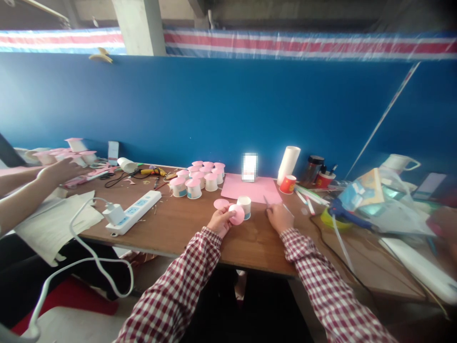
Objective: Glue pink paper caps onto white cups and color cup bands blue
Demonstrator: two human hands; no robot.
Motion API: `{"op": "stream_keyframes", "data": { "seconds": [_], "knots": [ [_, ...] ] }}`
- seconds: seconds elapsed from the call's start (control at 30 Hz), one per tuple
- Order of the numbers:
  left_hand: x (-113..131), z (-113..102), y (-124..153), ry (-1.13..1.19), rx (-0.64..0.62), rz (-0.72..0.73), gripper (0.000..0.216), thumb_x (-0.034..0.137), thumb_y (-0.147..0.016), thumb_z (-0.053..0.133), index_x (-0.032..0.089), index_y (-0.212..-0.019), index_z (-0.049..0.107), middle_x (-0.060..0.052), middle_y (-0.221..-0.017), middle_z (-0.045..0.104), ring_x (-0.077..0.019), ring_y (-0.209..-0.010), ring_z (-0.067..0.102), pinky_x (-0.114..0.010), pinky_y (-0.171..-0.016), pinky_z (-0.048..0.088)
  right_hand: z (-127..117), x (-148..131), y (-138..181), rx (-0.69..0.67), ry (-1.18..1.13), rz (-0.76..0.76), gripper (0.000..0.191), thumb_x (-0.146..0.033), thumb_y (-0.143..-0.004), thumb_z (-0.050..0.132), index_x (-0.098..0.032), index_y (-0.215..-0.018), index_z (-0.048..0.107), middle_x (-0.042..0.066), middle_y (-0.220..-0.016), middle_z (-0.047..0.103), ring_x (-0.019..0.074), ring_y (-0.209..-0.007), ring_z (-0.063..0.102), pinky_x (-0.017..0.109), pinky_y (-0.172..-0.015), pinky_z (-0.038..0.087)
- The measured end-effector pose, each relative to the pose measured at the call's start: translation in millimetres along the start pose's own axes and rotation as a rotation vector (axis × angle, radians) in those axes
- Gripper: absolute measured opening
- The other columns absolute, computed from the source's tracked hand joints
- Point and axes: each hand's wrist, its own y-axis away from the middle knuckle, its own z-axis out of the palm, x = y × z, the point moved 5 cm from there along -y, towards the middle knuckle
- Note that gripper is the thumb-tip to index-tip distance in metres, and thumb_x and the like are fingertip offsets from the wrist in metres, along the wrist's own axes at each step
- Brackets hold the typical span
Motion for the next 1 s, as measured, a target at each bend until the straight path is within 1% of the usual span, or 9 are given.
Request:
{"op": "stream_keyframes", "data": {
  "seconds": [0.13,0.27,0.4,0.57,0.67,0.77,0.9,0.97,1.0],
  "knots": [
    [1,2,1,0.003,-0.023,-0.002,0.039,0.019,-0.062,0.073,0.014,-0.097,0.057,-0.007,-0.090,0.062,-0.0149,-0.078,0.060,-0.022,-0.059,0.050,-1,0,1,0.014,-0.002,0.003,0.025,-0.032,-0.088,0.042,-0.021,-0.095,0.064,0.007,-0.100,0.060,0.0170,-0.088,0.058,0.025,-0.067,0.040],
    [1,1,1,0.003,-0.010,-0.006,0.038,0.019,-0.062,0.074,0.013,-0.097,0.058,-0.007,-0.089,0.063,-0.0143,-0.075,0.060,-0.022,-0.059,0.049,-3,-2,2,0.035,-0.003,-0.002,0.026,-0.031,-0.089,0.039,-0.022,-0.093,0.063,0.006,-0.097,0.061,0.0175,-0.088,0.056,0.025,-0.066,0.038],
    [1,2,1,-0.002,-0.015,-0.001,0.038,0.019,-0.062,0.073,0.014,-0.097,0.058,-0.008,-0.090,0.063,-0.0152,-0.076,0.061,-0.023,-0.059,0.050,-8,-5,3,0.085,-0.003,-0.025,0.027,-0.029,-0.090,0.037,-0.021,-0.097,0.061,0.007,-0.100,0.059,0.0185,-0.092,0.053,0.026,-0.072,0.037],
    [2,1,1,-0.006,-0.012,0.000,0.039,0.020,-0.063,0.073,0.014,-0.098,0.058,-0.007,-0.088,0.063,-0.0152,-0.075,0.061,-0.022,-0.057,0.049,-14,-11,6,0.210,-0.036,-0.110,0.025,-0.028,-0.089,0.039,-0.018,-0.102,0.058,0.007,-0.102,0.057,0.0193,-0.095,0.049,0.027,-0.081,0.034],
    [1,1,1,-0.006,0.000,-0.004,0.041,0.021,-0.062,0.073,0.015,-0.100,0.057,-0.008,-0.090,0.063,-0.0167,-0.077,0.062,-0.022,-0.055,0.049,-14,-14,8,0.238,-0.072,-0.175,0.025,-0.026,-0.088,0.039,-0.017,-0.103,0.058,0.008,-0.102,0.056,0.0194,-0.097,0.048,0.028,-0.085,0.033],
    [1,2,3,-0.006,0.028,0.014,0.043,0.021,-0.061,0.074,0.016,-0.099,0.056,-0.006,-0.088,0.062,-0.0150,-0.074,0.061,-0.022,-0.054,0.049,-12,-15,9,0.249,-0.091,-0.192,0.026,-0.026,-0.088,0.040,-0.016,-0.103,0.058,0.008,-0.103,0.056,0.0197,-0.097,0.048,0.028,-0.085,0.034],
    [15,-5,4,-0.009,0.046,0.094,0.041,0.021,-0.061,0.074,0.015,-0.097,0.057,-0.005,-0.085,0.061,-0.0115,-0.067,0.059,-0.020,-0.053,0.047,-10,-15,9,0.235,-0.107,-0.199,0.026,-0.026,-0.087,0.040,-0.016,-0.103,0.058,0.009,-0.103,0.056,0.0200,-0.097,0.047,0.029,-0.085,0.035],
    [31,-18,1,-0.059,0.097,0.156,0.045,0.022,-0.060,0.074,0.016,-0.101,0.057,-0.006,-0.090,0.062,-0.0121,-0.069,0.059,-0.021,-0.054,0.047,-9,-15,9,0.225,-0.110,-0.197,0.026,-0.026,-0.087,0.041,-0.016,-0.104,0.058,0.009,-0.104,0.055,0.0203,-0.098,0.047,0.029,-0.085,0.035],
    [40,-28,-2,-0.101,0.156,0.193,0.047,0.023,-0.059,0.075,0.016,-0.101,0.057,-0.007,-0.091,0.062,-0.0128,-0.070,0.060,-0.021,-0.053,0.047,-8,-15,9,0.221,-0.111,-0.195,0.026,-0.026,-0.087,0.041,-0.016,-0.104,0.058,0.009,-0.104,0.055,0.0204,-0.098,0.047,0.029,-0.085,0.035]
  ]
}}
